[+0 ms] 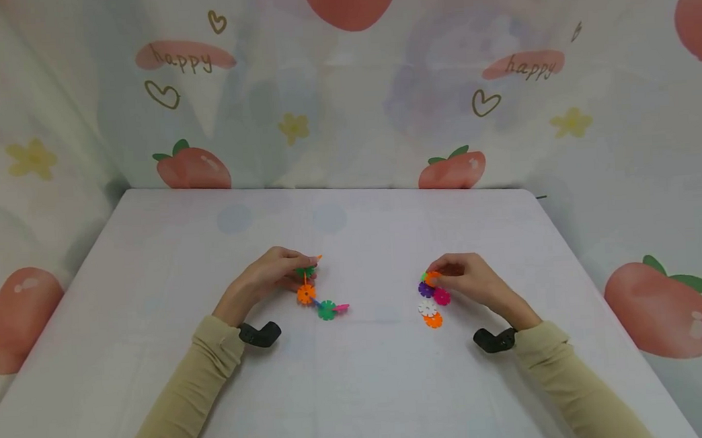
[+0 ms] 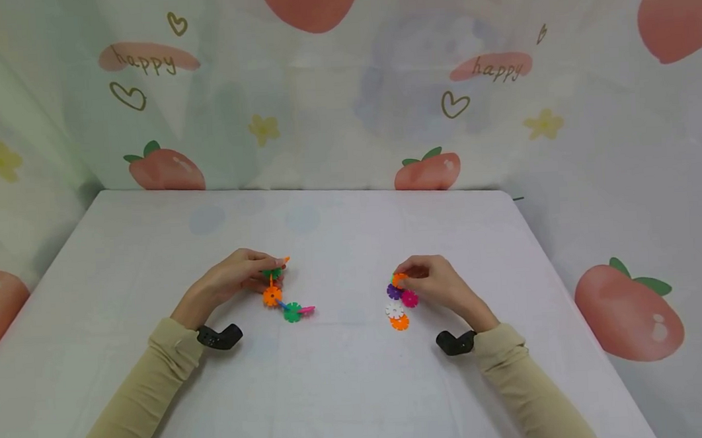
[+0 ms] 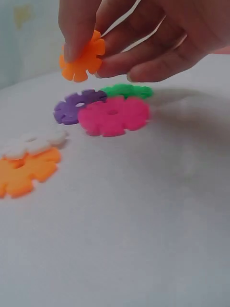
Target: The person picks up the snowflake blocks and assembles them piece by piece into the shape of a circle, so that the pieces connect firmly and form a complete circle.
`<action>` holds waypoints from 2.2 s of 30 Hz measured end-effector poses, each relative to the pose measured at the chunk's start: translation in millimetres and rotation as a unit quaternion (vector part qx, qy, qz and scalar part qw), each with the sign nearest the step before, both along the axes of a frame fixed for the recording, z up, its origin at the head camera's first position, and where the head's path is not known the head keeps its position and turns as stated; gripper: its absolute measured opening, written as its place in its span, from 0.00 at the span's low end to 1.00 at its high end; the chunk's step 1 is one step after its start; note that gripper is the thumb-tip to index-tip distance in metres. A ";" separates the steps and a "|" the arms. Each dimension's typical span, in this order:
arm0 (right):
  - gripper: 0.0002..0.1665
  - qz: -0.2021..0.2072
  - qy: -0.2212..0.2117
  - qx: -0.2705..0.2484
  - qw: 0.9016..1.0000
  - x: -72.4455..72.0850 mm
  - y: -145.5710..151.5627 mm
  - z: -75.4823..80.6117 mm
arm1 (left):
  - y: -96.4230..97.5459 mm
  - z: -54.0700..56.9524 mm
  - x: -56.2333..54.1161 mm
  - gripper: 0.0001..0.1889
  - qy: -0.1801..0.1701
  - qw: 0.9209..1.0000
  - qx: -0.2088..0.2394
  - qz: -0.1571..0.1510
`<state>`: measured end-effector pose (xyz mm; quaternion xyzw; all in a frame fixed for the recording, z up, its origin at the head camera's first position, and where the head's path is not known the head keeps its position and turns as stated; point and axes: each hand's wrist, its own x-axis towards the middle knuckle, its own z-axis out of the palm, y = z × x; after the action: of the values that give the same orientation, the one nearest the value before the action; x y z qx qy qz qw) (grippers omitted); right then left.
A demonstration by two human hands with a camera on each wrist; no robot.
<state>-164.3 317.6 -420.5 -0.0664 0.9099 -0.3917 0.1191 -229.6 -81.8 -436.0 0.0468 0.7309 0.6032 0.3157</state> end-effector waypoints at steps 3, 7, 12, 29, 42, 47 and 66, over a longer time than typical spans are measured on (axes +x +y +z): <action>0.14 0.005 0.004 -0.027 1.000 -3.0 -6.7 -0.4 | 0.1 -1.0 -1.0 0.21 -0.005 1.000 -0.004 0.006; 0.14 0.015 -0.004 -0.072 0.997 -11.4 -19.4 -3.3 | -1.9 -2.8 -2.0 0.21 -0.005 1.000 -0.006 0.004; 0.16 0.037 -0.001 -0.109 0.993 -23.5 -38.2 -5.5 | -3.7 -3.1 -2.6 0.22 -0.004 1.000 0.000 0.004; 0.12 0.071 -0.001 -0.156 0.985 -64.5 -104.0 -13.2 | -3.7 -7.8 -6.1 0.22 -0.005 1.000 0.007 0.009; 0.14 0.100 0.012 -0.179 0.979 -80.2 -148.5 -16.0 | -5.2 -7.7 -5.3 0.22 -0.002 1.000 0.022 0.011; 0.14 0.110 0.010 -0.178 0.978 -81.5 -158.8 -14.0 | -4.6 -6.9 -5.2 0.23 0.003 1.000 0.022 0.014; 0.10 0.116 0.038 -0.123 0.985 -87.6 -164.1 -11.1 | 13.0 -13.5 -2.1 0.21 0.012 0.997 0.020 0.078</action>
<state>-251.9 153.6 -431.6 -0.2008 0.8449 -0.4809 0.1203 -231.6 -68.8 -449.5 0.0035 0.7242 0.6396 0.2578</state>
